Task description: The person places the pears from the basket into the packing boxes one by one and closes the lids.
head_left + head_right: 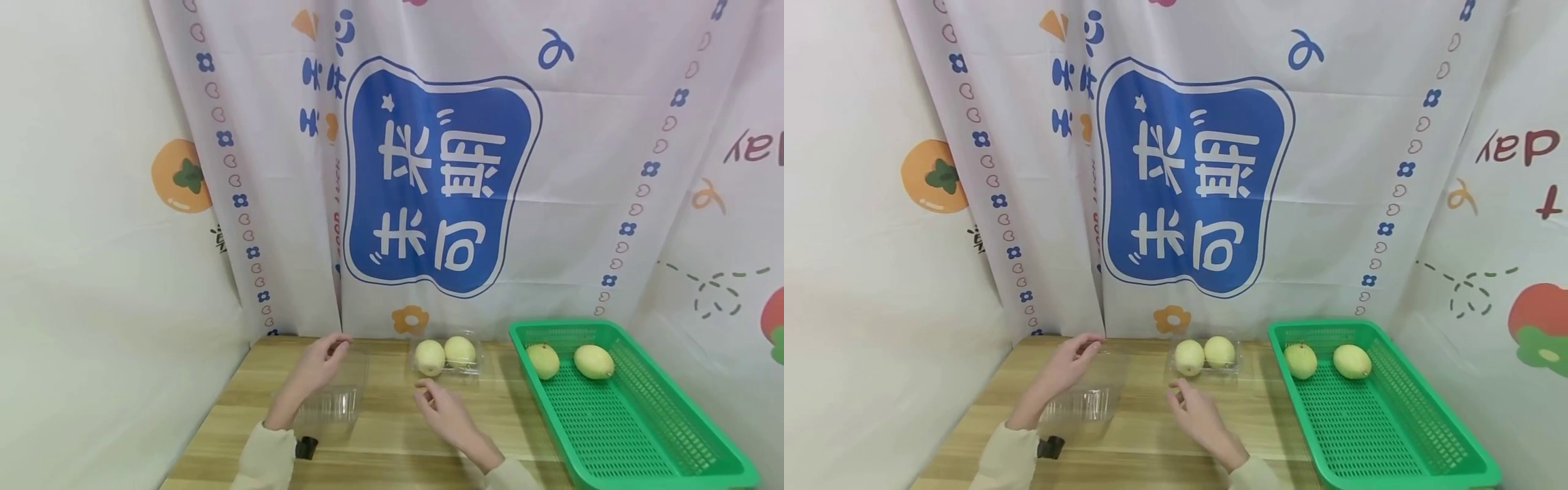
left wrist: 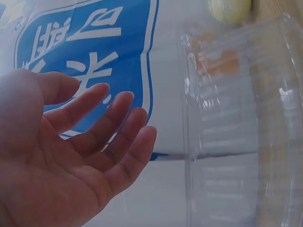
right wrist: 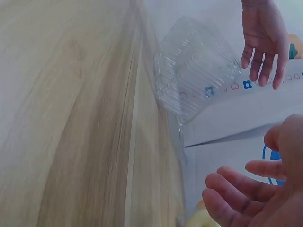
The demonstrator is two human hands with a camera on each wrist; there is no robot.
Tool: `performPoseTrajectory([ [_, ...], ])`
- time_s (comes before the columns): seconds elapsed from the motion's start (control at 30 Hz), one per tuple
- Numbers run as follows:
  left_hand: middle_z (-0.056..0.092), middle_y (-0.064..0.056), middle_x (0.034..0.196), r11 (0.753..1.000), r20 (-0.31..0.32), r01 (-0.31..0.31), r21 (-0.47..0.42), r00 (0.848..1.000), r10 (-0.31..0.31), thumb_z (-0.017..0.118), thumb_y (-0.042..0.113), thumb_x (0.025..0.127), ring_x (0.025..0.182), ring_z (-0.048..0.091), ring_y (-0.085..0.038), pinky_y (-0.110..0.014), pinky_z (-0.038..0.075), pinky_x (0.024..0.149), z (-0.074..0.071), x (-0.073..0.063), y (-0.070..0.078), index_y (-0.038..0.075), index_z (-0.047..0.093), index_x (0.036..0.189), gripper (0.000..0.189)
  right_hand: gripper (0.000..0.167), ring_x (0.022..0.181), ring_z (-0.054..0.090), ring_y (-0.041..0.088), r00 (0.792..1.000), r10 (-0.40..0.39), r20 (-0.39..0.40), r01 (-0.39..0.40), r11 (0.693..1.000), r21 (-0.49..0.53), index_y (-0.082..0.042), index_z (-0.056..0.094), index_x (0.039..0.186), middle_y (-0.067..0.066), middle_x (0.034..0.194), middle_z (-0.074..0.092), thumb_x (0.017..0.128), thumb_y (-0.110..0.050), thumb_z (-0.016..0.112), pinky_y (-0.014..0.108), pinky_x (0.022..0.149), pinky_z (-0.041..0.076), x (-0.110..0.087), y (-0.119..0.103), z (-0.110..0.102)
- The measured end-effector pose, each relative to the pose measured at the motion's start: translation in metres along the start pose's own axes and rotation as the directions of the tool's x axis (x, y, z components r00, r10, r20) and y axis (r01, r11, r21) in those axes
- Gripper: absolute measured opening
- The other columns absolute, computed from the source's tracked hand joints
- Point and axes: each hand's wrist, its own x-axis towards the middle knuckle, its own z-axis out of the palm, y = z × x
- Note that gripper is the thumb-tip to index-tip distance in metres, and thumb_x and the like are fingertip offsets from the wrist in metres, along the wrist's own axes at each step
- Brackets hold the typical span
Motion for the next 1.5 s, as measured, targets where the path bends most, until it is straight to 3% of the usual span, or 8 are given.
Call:
performPoseTrajectory([
  [0.17, 0.067, -0.009, 0.113, 1.0, 0.006, 0.018, 0.009, 1.0, -0.018, 0.047, 0.019, 0.104, 0.103, 0.063, -0.022, -0.042, 0.054, 0.091, -0.01, -0.004, -0.01, 0.008, 0.063, 0.121, 0.026, 0.035, 0.071, 0.063, 0.002, 0.999, -0.05, 0.003, 0.05, 0.999, -0.016, -0.005, 0.062, 0.121, 0.003, 0.09, 0.072, 0.103, -0.032, 0.049, 0.019, 0.064, 0.053, 0.002, -0.009, 0.005],
  [0.43, 0.067, -0.013, 0.111, 0.994, -0.042, 0.079, 0.071, 0.996, -0.076, 0.047, 0.016, 0.103, 0.102, 0.063, -0.027, -0.045, 0.054, 0.09, -0.026, -0.01, -0.034, 0.002, 0.062, 0.121, 0.027, 0.035, 0.072, 0.058, -0.002, 0.996, -0.081, 0.046, 0.083, 0.995, -0.049, -0.007, 0.06, 0.126, 0.0, 0.092, 0.069, 0.103, -0.032, 0.049, 0.017, 0.066, 0.052, 0.006, -0.027, 0.011],
  [0.7, 0.066, -0.022, 0.114, 0.987, -0.031, 0.139, 0.076, 0.99, -0.137, 0.046, 0.017, 0.104, 0.102, 0.063, -0.031, -0.047, 0.054, 0.088, -0.05, -0.017, -0.055, -0.003, 0.059, 0.124, 0.031, 0.036, 0.072, 0.058, -0.003, 0.989, -0.117, 0.086, 0.118, 0.993, -0.01, -0.005, 0.058, 0.127, 0.002, 0.094, 0.067, 0.102, -0.029, 0.051, 0.016, 0.067, 0.052, 0.013, -0.044, 0.018],
  [1.1, 0.059, -0.03, 0.124, 0.974, 0.009, 0.209, 0.09, 0.978, -0.21, 0.041, 0.027, 0.106, 0.115, 0.056, -0.045, -0.056, 0.049, 0.096, -0.059, -0.024, -0.084, -0.008, 0.053, 0.128, 0.043, 0.041, 0.077, 0.059, -0.002, 0.989, -0.107, 0.104, 0.102, 0.994, 0.045, -0.004, 0.054, 0.133, 0.0, 0.096, 0.066, 0.101, -0.03, 0.051, 0.015, 0.07, 0.052, 0.024, -0.063, 0.038],
  [1.33, 0.042, -0.035, 0.141, 0.937, 0.092, 0.348, 0.024, 0.933, -0.348, 0.036, 0.037, 0.106, 0.129, 0.041, -0.051, -0.059, 0.044, 0.101, -0.071, -0.026, -0.11, -0.008, 0.04, 0.139, 0.056, 0.046, 0.082, 0.061, 0.001, 0.991, -0.075, 0.113, 0.068, 0.996, 0.065, -0.006, 0.051, 0.137, 0.002, 0.101, 0.068, 0.103, -0.036, 0.046, 0.017, 0.072, 0.052, 0.03, -0.067, 0.048],
  [1.5, 0.035, -0.035, 0.146, 0.9, 0.163, 0.434, -0.047, 0.892, -0.422, 0.038, 0.041, 0.105, 0.128, 0.044, -0.05, -0.051, 0.053, 0.094, -0.066, -0.03, -0.127, -0.005, 0.034, 0.144, 0.06, 0.047, 0.084, 0.061, 0.002, 0.992, -0.055, 0.117, 0.046, 0.996, 0.076, -0.009, 0.051, 0.139, 0.001, 0.102, 0.069, 0.105, -0.04, 0.04, 0.018, 0.072, 0.052, 0.033, -0.065, 0.054],
])
